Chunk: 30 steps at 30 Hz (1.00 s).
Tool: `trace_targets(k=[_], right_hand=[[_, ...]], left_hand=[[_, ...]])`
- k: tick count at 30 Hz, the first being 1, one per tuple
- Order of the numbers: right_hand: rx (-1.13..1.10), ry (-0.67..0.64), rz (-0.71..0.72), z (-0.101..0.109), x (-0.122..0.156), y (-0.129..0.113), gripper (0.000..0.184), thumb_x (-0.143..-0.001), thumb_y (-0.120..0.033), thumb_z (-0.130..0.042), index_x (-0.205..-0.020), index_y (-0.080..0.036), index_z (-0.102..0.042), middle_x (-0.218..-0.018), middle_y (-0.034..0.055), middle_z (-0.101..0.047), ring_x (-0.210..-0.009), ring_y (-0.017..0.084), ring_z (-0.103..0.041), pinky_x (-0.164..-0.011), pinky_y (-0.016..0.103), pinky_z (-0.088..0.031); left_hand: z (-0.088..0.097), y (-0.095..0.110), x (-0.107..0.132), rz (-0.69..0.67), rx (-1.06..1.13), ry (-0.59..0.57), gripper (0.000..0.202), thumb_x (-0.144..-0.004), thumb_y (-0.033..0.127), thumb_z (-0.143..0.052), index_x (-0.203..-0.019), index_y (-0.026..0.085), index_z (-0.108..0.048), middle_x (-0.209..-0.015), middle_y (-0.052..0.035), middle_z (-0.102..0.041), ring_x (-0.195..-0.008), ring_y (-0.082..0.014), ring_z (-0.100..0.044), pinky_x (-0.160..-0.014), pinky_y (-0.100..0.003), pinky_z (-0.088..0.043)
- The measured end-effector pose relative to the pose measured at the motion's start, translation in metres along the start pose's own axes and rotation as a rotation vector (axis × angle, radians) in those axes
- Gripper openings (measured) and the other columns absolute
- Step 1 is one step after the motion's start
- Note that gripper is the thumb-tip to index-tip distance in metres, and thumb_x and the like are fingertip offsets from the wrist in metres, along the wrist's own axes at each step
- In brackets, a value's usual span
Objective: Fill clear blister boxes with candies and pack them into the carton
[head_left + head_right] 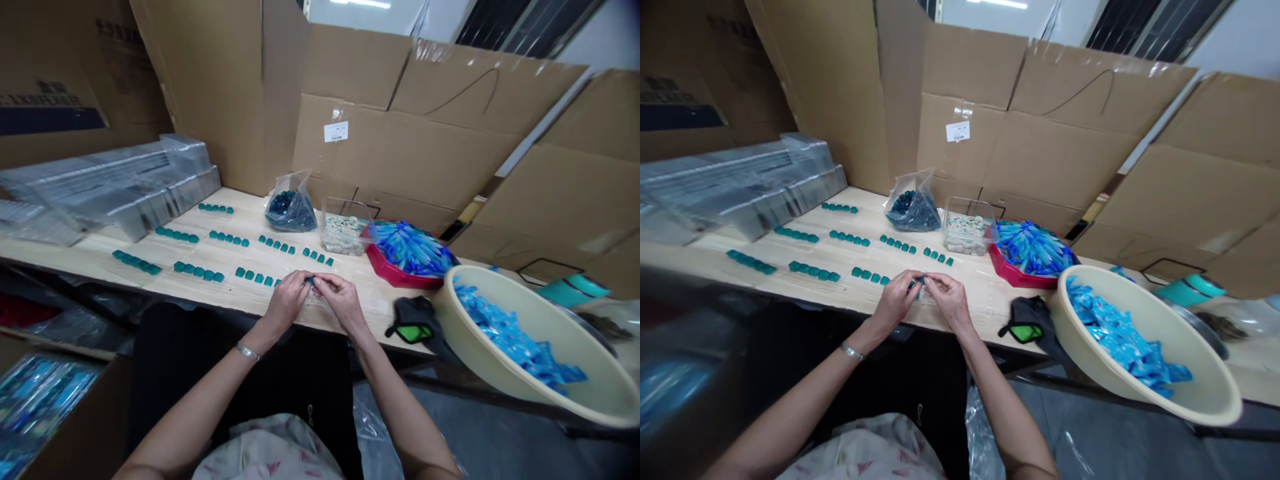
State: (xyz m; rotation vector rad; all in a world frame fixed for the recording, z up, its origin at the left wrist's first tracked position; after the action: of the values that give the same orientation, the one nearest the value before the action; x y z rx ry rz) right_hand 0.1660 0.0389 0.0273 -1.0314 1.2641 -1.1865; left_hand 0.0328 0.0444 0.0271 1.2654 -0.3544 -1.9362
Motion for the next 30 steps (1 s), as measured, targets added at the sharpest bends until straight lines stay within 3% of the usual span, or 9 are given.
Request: trace_targets(k=[6,10,12,15,19,23,25,28,30], right_hand=[[0.088,0.038,0.019,0.021,0.001,0.007,0.026,-0.067,-0.035,-0.071,-0.084,-0.016,-0.072,-0.074,0.005,-0.072,-0.068,0.018,-0.067,-0.068,0.03,-0.054],[0.362,0.182,0.22,0.062,-0.025,0.01,0.024,-0.074,-0.03,-0.064,-0.091,-0.016,-0.072,-0.092,0.0082,-0.072,-0.079,0.02,-0.067,-0.077,0.033,-0.053],[0.551,0.195,0.308,0.076,-0.043,0.015,0.023,-0.076,-0.025,-0.059,-0.093,-0.016,-0.072,-0.094,0.0092,-0.072,-0.081,0.021,-0.067,-0.077,0.034,-0.052],[0.776,0.135,0.37,0.082,-0.067,0.029,0.023,-0.078,-0.018,-0.055,-0.093,-0.017,-0.072,-0.093,0.0099,-0.072,-0.083,0.023,-0.067,-0.078,0.036,-0.051],[0.905,0.051,0.411,0.076,-0.077,0.042,0.025,-0.079,-0.015,-0.053,-0.095,-0.015,-0.072,-0.096,0.0109,-0.071,-0.091,0.024,-0.065,-0.083,0.036,-0.05],[0.935,0.036,0.487,0.072,-0.079,0.042,0.02,-0.08,-0.016,-0.055,-0.088,-0.017,-0.073,-0.093,0.0102,-0.07,-0.09,0.022,-0.063,-0.083,0.035,-0.048],[0.948,0.024,0.505,0.07,-0.081,0.043,0.019,-0.08,-0.015,-0.055,-0.083,-0.018,-0.073,-0.088,0.0094,-0.07,-0.085,0.021,-0.063,-0.081,0.034,-0.049],[0.972,0.009,0.485,0.07,-0.085,0.048,0.02,-0.079,-0.012,-0.054,-0.081,-0.017,-0.073,-0.086,0.0094,-0.071,-0.084,0.021,-0.063,-0.081,0.033,-0.048],[0.982,0.005,0.45,0.073,-0.086,0.052,0.02,-0.08,-0.013,-0.054,-0.083,-0.017,-0.073,-0.087,0.0097,-0.071,-0.085,0.021,-0.064,-0.081,0.034,-0.048]], left_hand=[[-0.004,-0.012,0.006,0.089,0.017,-0.009,0.01,-0.083,0.022,-0.058,-0.093,0.019,-0.056,-0.08,-0.002,-0.064,-0.076,-0.0161,-0.063,-0.074,-0.028,-0.049],[-0.009,-0.011,0.014,0.097,0.051,-0.156,0.008,-0.084,0.022,-0.056,-0.091,0.019,-0.059,-0.083,-0.0031,-0.065,-0.079,-0.0165,-0.063,-0.075,-0.029,-0.048],[-0.013,-0.007,0.018,0.094,0.075,-0.224,0.008,-0.085,0.022,-0.054,-0.09,0.019,-0.06,-0.085,-0.0035,-0.066,-0.08,-0.0165,-0.062,-0.075,-0.028,-0.047],[-0.018,-0.002,0.022,0.1,0.1,-0.287,0.011,-0.086,0.024,-0.053,-0.088,0.019,-0.062,-0.084,-0.0037,-0.066,-0.079,-0.0167,-0.062,-0.075,-0.028,-0.046],[-0.018,-0.003,0.02,0.171,0.157,-0.299,0.013,-0.086,0.024,-0.053,-0.084,0.018,-0.064,-0.081,-0.0029,-0.067,-0.077,-0.0158,-0.061,-0.073,-0.027,-0.044],[-0.011,-0.009,0.018,0.351,0.319,-0.259,0.011,-0.081,0.026,-0.059,-0.079,0.018,-0.067,-0.079,-0.0024,-0.068,-0.077,-0.0153,-0.06,-0.073,-0.026,-0.044],[-0.01,-0.011,0.018,0.501,0.481,-0.226,0.014,-0.079,0.031,-0.062,-0.079,0.017,-0.068,-0.079,-0.0032,-0.067,-0.071,-0.0137,-0.058,-0.064,-0.024,-0.043],[-0.012,-0.012,0.019,0.759,0.907,-0.164,0.023,-0.078,0.036,-0.063,-0.085,0.015,-0.066,-0.081,-0.0041,-0.064,-0.053,-0.0067,-0.045,-0.044,-0.018,-0.033],[-0.014,-0.012,0.018,0.94,1.236,-0.08,0.022,-0.08,0.033,-0.062,-0.088,0.012,-0.065,-0.081,-0.0049,-0.061,-0.051,-0.0046,-0.042,-0.04,-0.015,-0.029]])
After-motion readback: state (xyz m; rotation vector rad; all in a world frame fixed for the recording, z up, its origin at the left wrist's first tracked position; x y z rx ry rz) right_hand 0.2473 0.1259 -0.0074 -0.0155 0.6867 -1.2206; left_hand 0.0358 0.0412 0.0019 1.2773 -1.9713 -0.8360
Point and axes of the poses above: each hand's wrist, its own x-axis away from the middle knuckle, its own z-axis out of the back of the hand, y = z × x, the point moved 5 cm from there along -x, towards the middle knuckle
